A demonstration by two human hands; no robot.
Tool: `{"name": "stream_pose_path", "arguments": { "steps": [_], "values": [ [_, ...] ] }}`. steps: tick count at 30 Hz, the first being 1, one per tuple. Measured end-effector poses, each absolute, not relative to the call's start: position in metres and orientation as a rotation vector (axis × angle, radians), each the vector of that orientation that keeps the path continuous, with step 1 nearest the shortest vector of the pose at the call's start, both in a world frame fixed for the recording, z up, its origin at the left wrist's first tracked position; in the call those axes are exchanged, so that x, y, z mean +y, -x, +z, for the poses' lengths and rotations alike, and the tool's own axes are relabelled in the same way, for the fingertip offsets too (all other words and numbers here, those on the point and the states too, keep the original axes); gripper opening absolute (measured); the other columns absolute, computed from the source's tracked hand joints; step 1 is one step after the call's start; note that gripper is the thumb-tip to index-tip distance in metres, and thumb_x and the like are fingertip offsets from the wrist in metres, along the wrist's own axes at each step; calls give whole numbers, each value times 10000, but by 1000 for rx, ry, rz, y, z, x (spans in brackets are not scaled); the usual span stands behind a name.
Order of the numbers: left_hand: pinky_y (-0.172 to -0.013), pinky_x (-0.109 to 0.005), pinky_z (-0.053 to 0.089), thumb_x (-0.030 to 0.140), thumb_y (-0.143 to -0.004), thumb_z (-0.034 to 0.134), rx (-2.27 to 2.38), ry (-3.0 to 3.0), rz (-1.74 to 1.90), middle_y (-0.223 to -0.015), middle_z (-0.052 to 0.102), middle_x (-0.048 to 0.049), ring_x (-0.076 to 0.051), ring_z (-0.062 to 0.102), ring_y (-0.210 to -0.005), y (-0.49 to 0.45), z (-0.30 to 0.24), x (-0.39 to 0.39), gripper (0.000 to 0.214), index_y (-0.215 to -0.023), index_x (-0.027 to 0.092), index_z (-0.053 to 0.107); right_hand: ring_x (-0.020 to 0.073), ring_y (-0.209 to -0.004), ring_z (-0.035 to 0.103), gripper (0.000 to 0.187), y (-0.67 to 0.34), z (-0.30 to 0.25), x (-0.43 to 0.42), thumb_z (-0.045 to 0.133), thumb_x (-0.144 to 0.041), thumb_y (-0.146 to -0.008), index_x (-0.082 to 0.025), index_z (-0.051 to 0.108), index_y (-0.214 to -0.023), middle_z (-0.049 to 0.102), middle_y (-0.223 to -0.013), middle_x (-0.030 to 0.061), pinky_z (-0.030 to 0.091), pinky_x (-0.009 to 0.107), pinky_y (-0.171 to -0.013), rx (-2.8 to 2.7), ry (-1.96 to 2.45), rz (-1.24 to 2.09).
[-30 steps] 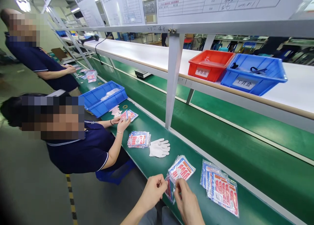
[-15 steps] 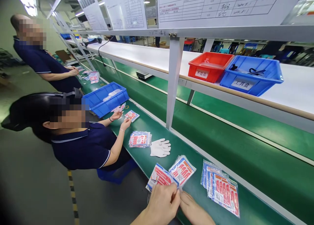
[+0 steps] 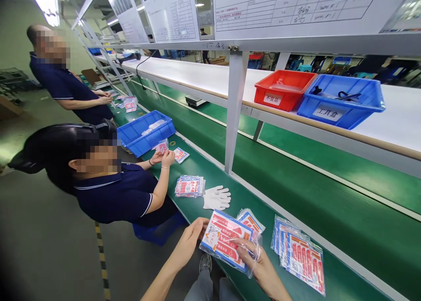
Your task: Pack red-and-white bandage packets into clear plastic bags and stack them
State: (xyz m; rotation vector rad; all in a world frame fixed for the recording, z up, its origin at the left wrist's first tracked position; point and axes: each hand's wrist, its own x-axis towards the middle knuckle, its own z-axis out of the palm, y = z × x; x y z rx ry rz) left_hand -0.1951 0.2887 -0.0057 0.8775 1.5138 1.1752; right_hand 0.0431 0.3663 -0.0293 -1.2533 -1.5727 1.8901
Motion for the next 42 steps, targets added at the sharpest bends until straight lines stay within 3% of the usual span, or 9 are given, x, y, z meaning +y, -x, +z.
{"name": "stream_pose_path", "arguments": {
  "steps": [2, 4, 13, 20, 26, 33, 37, 42],
  "values": [
    [-697, -287, 504, 563, -1015, 390, 1406, -873, 1147, -784, 657, -27, -175, 614, -730, 192, -6, 288, 485, -851, 166, 615, 360, -1141, 667, 489, -43, -38, 366, 689, -665, -786, -278, 810, -1059, 740, -1261, 103, 549, 477, -1002, -1534, 1249, 1870],
    [-636, -262, 496, 567, -999, 435, 1365, -858, 1148, -709, 579, 10, -145, 560, -647, 185, 1, 287, 457, -801, 176, 567, 354, -1128, 670, 473, -41, -51, 364, 709, -656, -774, -275, 808, -1035, 744, -1242, 104, 539, 475, -1003, -1515, 1228, 1878],
    [-548, -199, 439, 476, -995, 475, 1493, -1078, 1001, -658, 439, 46, -108, 467, -577, 170, 41, 291, 383, -723, 206, 467, 314, -941, 728, 498, -21, -106, 341, 772, -717, -647, -265, 750, -855, 769, -1055, 76, 587, 441, -833, -966, 1056, 2002],
    [-544, -237, 523, 498, -967, 512, 1418, -1012, 926, -708, 540, 23, -136, 554, -601, 179, 35, 299, 358, -811, 181, 574, 298, -850, 732, 529, -20, -111, 343, 742, -739, -661, -237, 740, -828, 772, -988, 88, 580, 409, -763, -1048, 1064, 1940],
    [-531, -218, 516, 528, -963, 522, 1400, -1007, 934, -726, 589, 12, -127, 556, -602, 178, 42, 297, 387, -858, 169, 620, 286, -819, 724, 532, -20, -107, 343, 714, -751, -676, -235, 707, -806, 767, -940, 72, 574, 392, -728, -1140, 1060, 1919],
    [-565, -237, 546, 460, -932, 593, 1400, -996, 861, -809, 658, -25, -150, 591, -670, 186, 38, 292, 323, -955, 148, 674, 272, -746, 701, 546, -24, -89, 350, 650, -747, -746, -218, 763, -825, 770, -848, 80, 562, 380, -687, -1341, 1085, 1862],
    [-578, -235, 554, 463, -917, 621, 1360, -964, 887, -827, 651, -30, -155, 587, -716, 192, 28, 289, 327, -960, 146, 687, 283, -801, 694, 463, -28, -75, 356, 673, -659, -793, -213, 796, -820, 780, -851, 89, 551, 396, -767, -1490, 1128, 1765],
    [-674, -312, 614, 527, -867, 696, 1219, -704, 989, -953, 706, -76, -192, 666, -801, 192, 3, 291, 482, -1163, 149, 656, 287, -865, 694, 367, -30, -63, 355, 698, -576, -820, -228, 802, -876, 785, -896, 80, 522, 417, -846, -1656, 1143, 1642]
  ]
}}
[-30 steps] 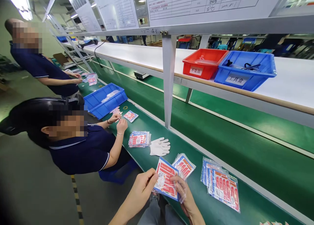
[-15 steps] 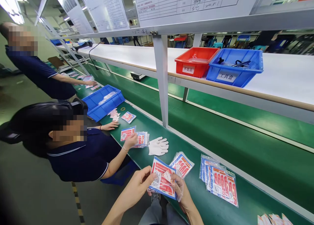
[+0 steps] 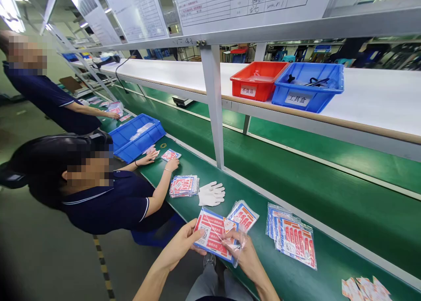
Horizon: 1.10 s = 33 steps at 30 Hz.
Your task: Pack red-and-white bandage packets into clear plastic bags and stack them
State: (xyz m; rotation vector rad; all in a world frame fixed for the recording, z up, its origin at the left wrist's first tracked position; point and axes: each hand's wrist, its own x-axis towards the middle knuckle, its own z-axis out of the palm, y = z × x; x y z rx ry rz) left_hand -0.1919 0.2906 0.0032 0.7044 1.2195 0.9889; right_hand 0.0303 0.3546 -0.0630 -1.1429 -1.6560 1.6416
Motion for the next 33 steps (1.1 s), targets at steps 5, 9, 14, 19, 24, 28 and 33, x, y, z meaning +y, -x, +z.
{"name": "stream_pose_path", "arguments": {
  "steps": [5, 9, 14, 19, 24, 28, 33],
  "values": [
    [-639, -301, 581, 561, -858, 700, 1233, -636, 1106, -972, 742, -100, -201, 681, -758, 180, -13, 287, 567, -1243, 149, 638, 289, -881, 703, 405, -31, -54, 350, 637, -605, -857, -240, 810, -891, 789, -923, 82, 527, 406, -839, -1711, 1160, 1582],
    [-813, -341, 572, 478, -914, 668, 1237, -702, 1200, -1097, 746, -113, -224, 688, -894, 169, -11, 279, 461, -1247, 158, 651, 301, -871, 683, 483, -30, -53, 349, 677, -672, -783, -210, 817, -794, 784, -893, 87, 530, 378, -798, -1477, 1310, 1641],
    [-979, -386, 525, 406, -952, 637, 1203, -756, 1243, -1201, 733, -115, -250, 678, -1030, 159, -9, 274, 401, -1280, 175, 649, 250, -788, 630, 411, -25, -55, 347, 769, -599, -737, -188, 768, -738, 748, -807, 50, 497, 341, -736, -1148, 1345, 1805],
    [-998, -392, 528, 415, -933, 663, 1219, -741, 1246, -1220, 734, -114, -256, 682, -1047, 157, -13, 275, 420, -1278, 176, 657, 180, -704, 560, 371, -20, -53, 349, 793, -539, -743, -183, 695, -713, 674, -716, 5, 448, 284, -679, -1019, 1276, 1800],
    [-699, -341, 614, 483, -886, 700, 1232, -604, 1237, -1149, 756, -143, -262, 731, -877, 156, -21, 279, 530, -1298, 156, 631, 164, -700, 530, 365, -25, -64, 350, 778, -499, -762, -207, 592, -648, 611, -684, -25, 434, 261, -660, -1005, 1228, 1779],
    [-615, -307, 616, 485, -801, 788, 1268, -378, 1277, -1077, 778, -142, -267, 752, -835, 160, -35, 283, 562, -1231, 147, 658, 186, -721, 572, 391, -43, -89, 354, 786, -529, -697, -211, 578, -608, 647, -734, 5, 478, 299, -689, -1000, 1227, 1770],
    [-632, -315, 640, 393, -695, 883, 1348, -127, 1412, -1016, 796, -107, -265, 762, -847, 178, -57, 280, 541, -1139, 154, 688, 197, -647, 572, 395, -121, -133, 368, 775, -572, -590, -214, 610, -560, 612, -606, 9, 516, 358, -692, -921, 1497, 1500]
  ]
}}
